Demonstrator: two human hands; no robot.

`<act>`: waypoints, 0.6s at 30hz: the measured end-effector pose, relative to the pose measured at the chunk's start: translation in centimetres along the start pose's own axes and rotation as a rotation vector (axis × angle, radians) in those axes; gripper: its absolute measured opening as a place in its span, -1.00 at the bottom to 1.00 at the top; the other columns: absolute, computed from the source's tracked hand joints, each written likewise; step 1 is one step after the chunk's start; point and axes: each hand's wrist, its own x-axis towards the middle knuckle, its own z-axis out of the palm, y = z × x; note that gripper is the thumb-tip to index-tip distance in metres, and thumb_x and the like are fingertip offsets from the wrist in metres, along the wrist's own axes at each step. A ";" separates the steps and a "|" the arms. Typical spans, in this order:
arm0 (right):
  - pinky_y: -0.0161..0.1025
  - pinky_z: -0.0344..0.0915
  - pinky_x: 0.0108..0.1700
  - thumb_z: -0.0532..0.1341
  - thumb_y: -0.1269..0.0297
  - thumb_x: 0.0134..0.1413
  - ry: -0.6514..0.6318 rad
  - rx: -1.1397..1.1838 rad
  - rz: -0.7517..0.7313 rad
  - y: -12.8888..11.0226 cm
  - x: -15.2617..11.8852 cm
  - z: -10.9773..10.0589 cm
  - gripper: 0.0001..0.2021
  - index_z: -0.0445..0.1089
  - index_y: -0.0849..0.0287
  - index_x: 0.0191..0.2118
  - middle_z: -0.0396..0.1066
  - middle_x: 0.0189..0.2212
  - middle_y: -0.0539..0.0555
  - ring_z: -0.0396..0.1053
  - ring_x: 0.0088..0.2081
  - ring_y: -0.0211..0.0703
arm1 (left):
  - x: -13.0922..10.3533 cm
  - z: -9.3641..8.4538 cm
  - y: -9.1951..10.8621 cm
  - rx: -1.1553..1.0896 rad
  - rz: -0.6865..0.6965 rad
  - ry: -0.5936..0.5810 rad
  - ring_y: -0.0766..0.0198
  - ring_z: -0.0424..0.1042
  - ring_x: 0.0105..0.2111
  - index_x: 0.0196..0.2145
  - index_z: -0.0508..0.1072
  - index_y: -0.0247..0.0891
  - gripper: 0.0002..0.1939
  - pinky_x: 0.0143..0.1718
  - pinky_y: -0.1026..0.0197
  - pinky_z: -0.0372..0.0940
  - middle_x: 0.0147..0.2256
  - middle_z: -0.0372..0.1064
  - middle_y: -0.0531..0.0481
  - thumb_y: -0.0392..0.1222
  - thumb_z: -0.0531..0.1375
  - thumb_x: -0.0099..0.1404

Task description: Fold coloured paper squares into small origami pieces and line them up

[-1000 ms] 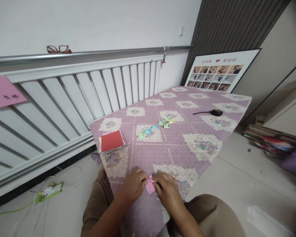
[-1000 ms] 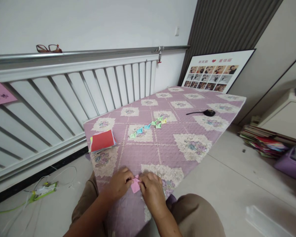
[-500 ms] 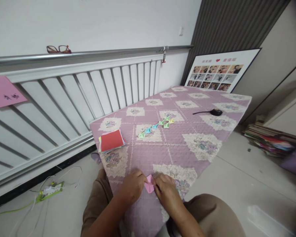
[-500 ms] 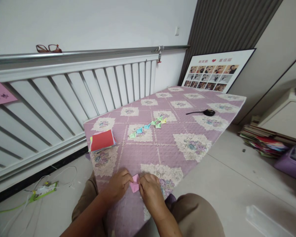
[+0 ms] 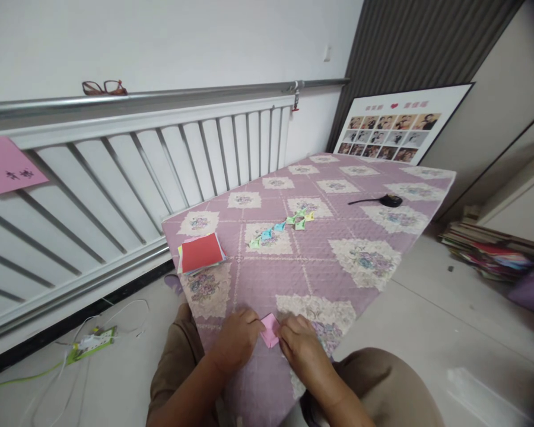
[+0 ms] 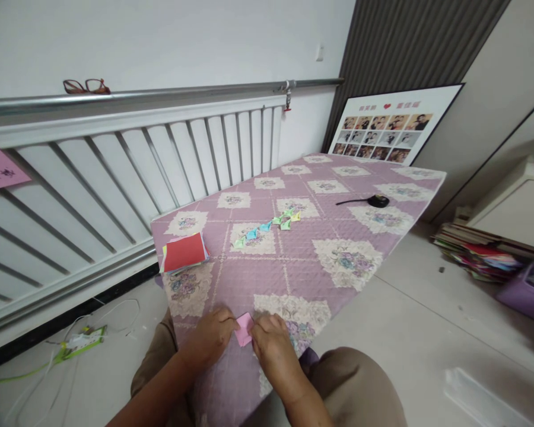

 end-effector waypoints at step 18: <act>-0.12 0.19 -0.12 0.12 0.53 0.05 -0.004 0.043 0.043 -1.1 -1.5 -0.8 -0.71 0.41 0.07 -0.15 0.42 -0.25 0.07 0.30 -0.20 -0.08 | -2.6 -0.7 1.2 0.190 0.086 -0.063 0.08 0.19 -0.11 0.12 0.23 0.11 -0.63 -0.14 0.08 0.09 -0.10 0.29 -0.05 -0.19 0.01 0.39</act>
